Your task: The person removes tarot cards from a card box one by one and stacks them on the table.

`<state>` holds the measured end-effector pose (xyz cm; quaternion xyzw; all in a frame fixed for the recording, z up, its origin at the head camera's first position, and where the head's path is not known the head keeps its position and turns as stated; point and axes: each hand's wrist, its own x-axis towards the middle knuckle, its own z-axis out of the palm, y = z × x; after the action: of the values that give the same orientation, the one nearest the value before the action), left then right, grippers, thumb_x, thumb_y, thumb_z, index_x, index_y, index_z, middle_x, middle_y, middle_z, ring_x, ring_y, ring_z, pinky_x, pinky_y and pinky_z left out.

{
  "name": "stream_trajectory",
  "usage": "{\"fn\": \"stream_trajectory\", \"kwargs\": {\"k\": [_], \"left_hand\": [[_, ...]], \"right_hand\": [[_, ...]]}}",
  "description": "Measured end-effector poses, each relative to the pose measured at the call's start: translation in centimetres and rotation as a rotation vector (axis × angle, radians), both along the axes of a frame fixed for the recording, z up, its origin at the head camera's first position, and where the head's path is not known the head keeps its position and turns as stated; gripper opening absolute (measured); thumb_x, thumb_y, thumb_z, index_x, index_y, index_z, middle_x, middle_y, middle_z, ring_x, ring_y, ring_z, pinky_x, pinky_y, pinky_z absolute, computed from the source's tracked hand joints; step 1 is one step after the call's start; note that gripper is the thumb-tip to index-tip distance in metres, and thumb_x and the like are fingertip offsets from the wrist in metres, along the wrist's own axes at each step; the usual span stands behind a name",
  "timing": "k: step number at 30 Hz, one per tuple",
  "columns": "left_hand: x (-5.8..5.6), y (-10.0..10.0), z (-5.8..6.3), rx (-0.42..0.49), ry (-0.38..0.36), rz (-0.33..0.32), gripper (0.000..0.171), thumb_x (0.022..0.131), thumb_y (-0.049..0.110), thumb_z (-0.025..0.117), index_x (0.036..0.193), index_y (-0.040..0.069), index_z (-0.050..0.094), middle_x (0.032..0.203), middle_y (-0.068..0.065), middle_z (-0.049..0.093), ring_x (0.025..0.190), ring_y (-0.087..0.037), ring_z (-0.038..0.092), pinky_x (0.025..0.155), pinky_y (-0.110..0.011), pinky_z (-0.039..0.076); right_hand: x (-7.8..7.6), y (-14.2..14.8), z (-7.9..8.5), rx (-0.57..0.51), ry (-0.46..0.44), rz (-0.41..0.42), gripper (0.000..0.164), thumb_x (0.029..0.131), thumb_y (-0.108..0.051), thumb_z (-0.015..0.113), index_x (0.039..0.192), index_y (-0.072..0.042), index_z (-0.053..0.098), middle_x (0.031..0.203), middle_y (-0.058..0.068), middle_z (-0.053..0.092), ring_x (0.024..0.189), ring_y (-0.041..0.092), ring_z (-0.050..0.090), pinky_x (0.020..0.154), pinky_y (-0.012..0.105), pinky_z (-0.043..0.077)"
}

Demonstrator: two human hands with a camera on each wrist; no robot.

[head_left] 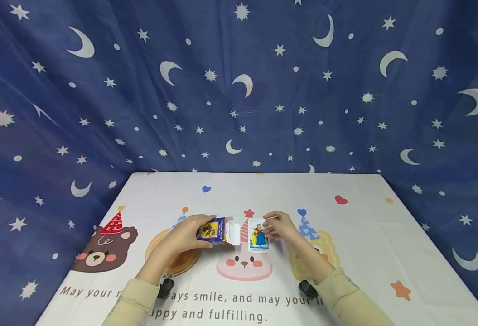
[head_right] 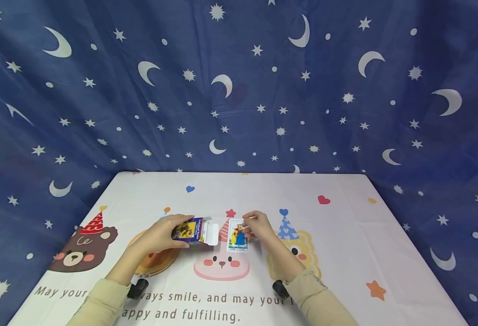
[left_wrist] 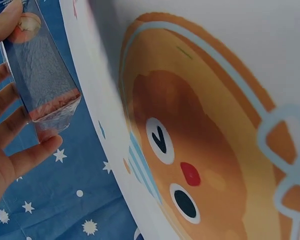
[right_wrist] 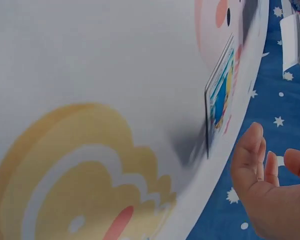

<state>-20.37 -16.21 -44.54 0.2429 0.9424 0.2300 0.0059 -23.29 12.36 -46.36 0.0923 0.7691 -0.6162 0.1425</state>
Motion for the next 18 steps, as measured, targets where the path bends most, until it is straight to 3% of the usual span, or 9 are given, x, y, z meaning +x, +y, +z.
{"fn": "stream_trajectory", "kwargs": {"k": [5,10,18], "left_hand": [[-0.3,0.4,0.2,-0.009,-0.008,-0.004,0.077,0.068,0.027,0.084,0.135,0.007,0.051,0.132,-0.012,0.057,0.120,-0.030,0.053,0.102,-0.048,0.045],[-0.5,0.8,0.3,-0.014,-0.018,-0.001,0.076,0.069,0.027,0.084,0.135,0.008,0.051,0.132,-0.011,0.057,0.121,-0.029,0.053,0.103,-0.047,0.044],[-0.8,1.2,0.3,-0.018,-0.012,-0.018,0.075,0.069,0.027,0.084,0.134,0.009,0.052,0.132,-0.010,0.057,0.121,-0.029,0.053,0.104,-0.047,0.043]], "right_hand": [[0.1,-0.5,0.2,-0.013,0.004,0.041,0.024,0.092,-0.007,0.052,0.113,0.003,0.056,0.099,0.021,0.067,0.066,0.014,0.064,0.059,0.021,0.056],[0.3,-1.0,0.4,-0.016,-0.001,0.058,0.025,0.092,-0.010,0.053,0.113,0.003,0.056,0.099,0.018,0.067,0.074,0.020,0.066,0.064,0.024,0.058],[0.7,-2.1,0.9,-0.047,0.026,0.143,0.030,0.095,-0.013,0.051,0.119,0.005,0.053,0.102,0.020,0.064,0.093,0.037,0.065,0.080,0.039,0.058]]}}
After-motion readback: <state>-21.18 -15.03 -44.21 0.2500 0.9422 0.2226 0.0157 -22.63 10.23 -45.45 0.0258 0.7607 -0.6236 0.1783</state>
